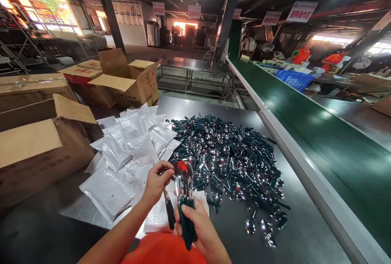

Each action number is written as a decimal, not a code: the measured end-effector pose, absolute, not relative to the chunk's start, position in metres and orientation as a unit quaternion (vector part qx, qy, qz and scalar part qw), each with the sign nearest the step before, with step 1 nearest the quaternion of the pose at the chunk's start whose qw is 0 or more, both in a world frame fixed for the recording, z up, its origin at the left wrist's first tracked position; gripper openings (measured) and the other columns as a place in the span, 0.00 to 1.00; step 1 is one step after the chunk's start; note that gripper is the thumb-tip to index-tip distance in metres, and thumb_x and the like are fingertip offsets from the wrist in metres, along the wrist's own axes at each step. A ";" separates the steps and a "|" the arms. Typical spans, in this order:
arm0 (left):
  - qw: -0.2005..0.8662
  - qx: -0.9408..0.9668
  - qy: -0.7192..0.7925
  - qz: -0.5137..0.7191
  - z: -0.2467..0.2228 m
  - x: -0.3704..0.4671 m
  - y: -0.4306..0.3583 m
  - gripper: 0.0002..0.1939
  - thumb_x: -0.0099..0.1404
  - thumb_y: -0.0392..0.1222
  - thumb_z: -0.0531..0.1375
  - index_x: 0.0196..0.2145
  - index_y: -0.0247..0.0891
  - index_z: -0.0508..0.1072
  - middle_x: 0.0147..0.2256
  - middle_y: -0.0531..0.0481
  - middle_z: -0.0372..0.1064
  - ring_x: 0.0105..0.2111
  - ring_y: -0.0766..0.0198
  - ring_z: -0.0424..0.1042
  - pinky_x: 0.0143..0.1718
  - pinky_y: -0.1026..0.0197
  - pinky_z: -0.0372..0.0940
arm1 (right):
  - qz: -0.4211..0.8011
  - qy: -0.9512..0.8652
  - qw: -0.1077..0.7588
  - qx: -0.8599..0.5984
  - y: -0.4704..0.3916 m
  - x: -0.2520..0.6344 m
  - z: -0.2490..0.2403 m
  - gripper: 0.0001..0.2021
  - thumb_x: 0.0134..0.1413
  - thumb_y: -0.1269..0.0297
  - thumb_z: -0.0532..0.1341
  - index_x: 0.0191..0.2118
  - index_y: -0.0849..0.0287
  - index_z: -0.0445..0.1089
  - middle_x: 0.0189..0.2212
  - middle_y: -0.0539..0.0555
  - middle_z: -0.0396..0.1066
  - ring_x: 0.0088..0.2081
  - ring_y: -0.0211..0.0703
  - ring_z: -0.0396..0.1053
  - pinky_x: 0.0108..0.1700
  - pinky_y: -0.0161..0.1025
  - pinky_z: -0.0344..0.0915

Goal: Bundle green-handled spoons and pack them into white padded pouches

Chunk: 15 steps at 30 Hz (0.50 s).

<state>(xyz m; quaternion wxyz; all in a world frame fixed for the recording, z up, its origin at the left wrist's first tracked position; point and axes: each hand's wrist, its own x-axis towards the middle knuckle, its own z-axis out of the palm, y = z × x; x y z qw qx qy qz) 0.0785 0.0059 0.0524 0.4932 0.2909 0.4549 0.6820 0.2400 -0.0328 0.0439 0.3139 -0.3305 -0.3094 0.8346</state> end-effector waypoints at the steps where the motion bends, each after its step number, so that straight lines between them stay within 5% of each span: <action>1: 0.453 0.307 0.479 0.687 0.052 0.079 0.007 0.08 0.49 0.40 0.71 0.24 0.38 0.75 0.20 0.56 0.66 0.19 0.71 0.61 0.20 0.68 0.55 | 0.822 -0.331 0.305 -0.349 -0.034 0.238 0.043 0.29 0.48 0.47 0.67 0.49 0.59 0.61 0.22 0.44 0.67 0.15 0.31 0.60 0.17 0.30 0.52; 4: 0.367 0.318 0.511 0.709 0.054 0.082 0.006 0.07 0.48 0.36 0.71 0.25 0.39 0.77 0.24 0.53 0.71 0.24 0.66 0.65 0.26 0.66 0.61 | 0.787 -0.397 0.269 -0.387 -0.035 0.231 0.041 0.33 0.43 0.47 0.70 0.51 0.59 0.60 0.22 0.43 0.66 0.16 0.31 0.61 0.17 0.29 0.53; 7: 0.357 0.290 0.498 0.736 0.059 0.085 0.003 0.13 0.47 0.35 0.72 0.33 0.40 0.77 0.29 0.53 0.71 0.22 0.69 0.63 0.25 0.66 0.60 | 0.777 -0.409 0.245 -0.411 -0.034 0.224 0.039 0.27 0.40 0.53 0.70 0.44 0.59 0.63 0.19 0.41 0.63 0.14 0.31 0.58 0.16 0.30 0.53; 12: 0.413 0.218 0.473 0.747 0.058 0.077 0.002 0.13 0.55 0.45 0.68 0.37 0.41 0.72 0.18 0.61 0.61 0.16 0.72 0.58 0.17 0.69 0.52 | 0.791 -0.378 0.267 -0.400 -0.032 0.222 0.039 0.22 0.39 0.59 0.68 0.42 0.60 0.65 0.18 0.42 0.64 0.17 0.32 0.58 0.19 0.30 0.55; 15: 0.428 0.196 0.457 0.754 0.053 0.067 0.007 0.14 0.54 0.48 0.69 0.34 0.39 0.73 0.20 0.58 0.66 0.16 0.74 0.61 0.17 0.71 0.54 | 0.776 -0.374 0.314 -0.399 -0.031 0.225 0.044 0.18 0.42 0.61 0.67 0.40 0.62 0.68 0.18 0.43 0.64 0.19 0.30 0.58 0.22 0.29 0.55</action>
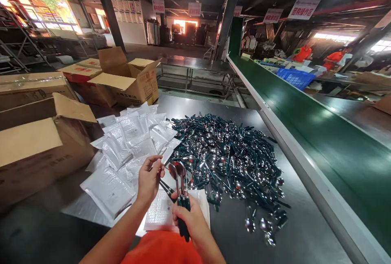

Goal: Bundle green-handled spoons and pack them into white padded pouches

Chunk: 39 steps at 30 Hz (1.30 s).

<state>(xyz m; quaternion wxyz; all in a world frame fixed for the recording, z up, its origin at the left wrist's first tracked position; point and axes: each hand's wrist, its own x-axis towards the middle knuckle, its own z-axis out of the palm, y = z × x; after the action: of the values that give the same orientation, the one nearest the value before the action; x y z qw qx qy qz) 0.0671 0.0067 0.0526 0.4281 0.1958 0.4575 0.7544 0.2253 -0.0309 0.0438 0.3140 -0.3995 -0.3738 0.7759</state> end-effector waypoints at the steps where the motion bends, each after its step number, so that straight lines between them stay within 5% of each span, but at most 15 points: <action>1: 0.439 0.193 0.449 0.754 0.051 0.064 0.009 0.15 0.53 0.48 0.69 0.33 0.38 0.73 0.23 0.56 0.69 0.17 0.74 0.62 0.17 0.71 0.54 | 0.777 -0.373 0.317 -0.397 -0.030 0.227 0.046 0.18 0.43 0.61 0.67 0.41 0.62 0.68 0.18 0.44 0.65 0.19 0.30 0.58 0.22 0.29 0.54; 8: 0.575 0.178 0.372 0.707 0.049 0.064 0.017 0.22 0.49 0.54 0.71 0.34 0.33 0.78 0.35 0.40 0.79 0.31 0.60 0.77 0.31 0.63 0.70 | 0.871 -0.294 0.253 -0.302 -0.024 0.245 0.053 0.16 0.41 0.60 0.69 0.37 0.62 0.69 0.25 0.46 0.65 0.18 0.28 0.59 0.16 0.28 0.50; 14: 0.681 0.143 0.289 0.658 0.056 0.080 0.012 0.28 0.54 0.58 0.67 0.44 0.32 0.76 0.43 0.35 0.77 0.43 0.48 0.76 0.39 0.52 0.73 | 0.939 -0.203 0.185 -0.208 -0.025 0.240 0.029 0.17 0.45 0.58 0.66 0.40 0.63 0.70 0.20 0.44 0.62 0.17 0.29 0.56 0.14 0.27 0.51; 22: 0.697 0.085 0.351 0.620 0.052 0.078 0.012 0.17 0.52 0.52 0.69 0.25 0.33 0.74 0.20 0.51 0.70 0.19 0.66 0.70 0.20 0.65 0.69 | 0.952 -0.149 0.126 -0.237 -0.025 0.227 0.037 0.20 0.43 0.51 0.67 0.36 0.61 0.69 0.18 0.43 0.61 0.17 0.29 0.56 0.14 0.26 0.49; 28: 0.632 0.052 0.368 0.680 0.047 0.046 0.018 0.14 0.48 0.43 0.71 0.25 0.32 0.74 0.20 0.53 0.69 0.20 0.68 0.68 0.19 0.67 0.67 | 0.721 -0.423 0.263 -0.482 -0.031 0.244 0.049 0.27 0.45 0.38 0.63 0.40 0.58 0.69 0.29 0.51 0.71 0.23 0.40 0.70 0.20 0.33 0.61; 31: 0.592 0.027 0.363 0.719 0.050 0.042 0.021 0.13 0.50 0.43 0.70 0.25 0.32 0.73 0.20 0.53 0.68 0.19 0.70 0.67 0.16 0.71 0.63 | 0.616 -0.416 0.388 -0.545 -0.040 0.240 0.038 0.26 0.45 0.38 0.64 0.43 0.53 0.71 0.46 0.55 0.72 0.43 0.47 0.72 0.35 0.37 0.68; 33: 0.557 0.035 0.361 0.747 0.054 0.049 0.021 0.14 0.51 0.46 0.70 0.25 0.32 0.73 0.20 0.53 0.67 0.20 0.70 0.66 0.17 0.71 0.62 | 0.675 -0.321 0.422 -0.513 -0.045 0.228 0.031 0.26 0.50 0.39 0.61 0.49 0.49 0.68 0.51 0.54 0.70 0.48 0.48 0.71 0.40 0.39 0.69; 39: 0.473 0.116 0.355 0.798 0.063 0.067 0.017 0.17 0.50 0.50 0.70 0.22 0.34 0.72 0.19 0.54 0.65 0.20 0.70 0.64 0.17 0.70 0.59 | 0.804 -0.050 0.404 -0.433 -0.037 0.212 0.040 0.23 0.59 0.44 0.53 0.51 0.55 0.64 0.35 0.57 0.78 0.27 0.44 0.74 0.22 0.33 0.61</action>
<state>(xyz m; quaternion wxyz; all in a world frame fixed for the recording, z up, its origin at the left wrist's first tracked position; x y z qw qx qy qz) 0.0671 0.0168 0.0631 0.4729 0.1161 0.3550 0.7980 0.2125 -0.0373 0.0399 0.4039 -0.4333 -0.0497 0.8042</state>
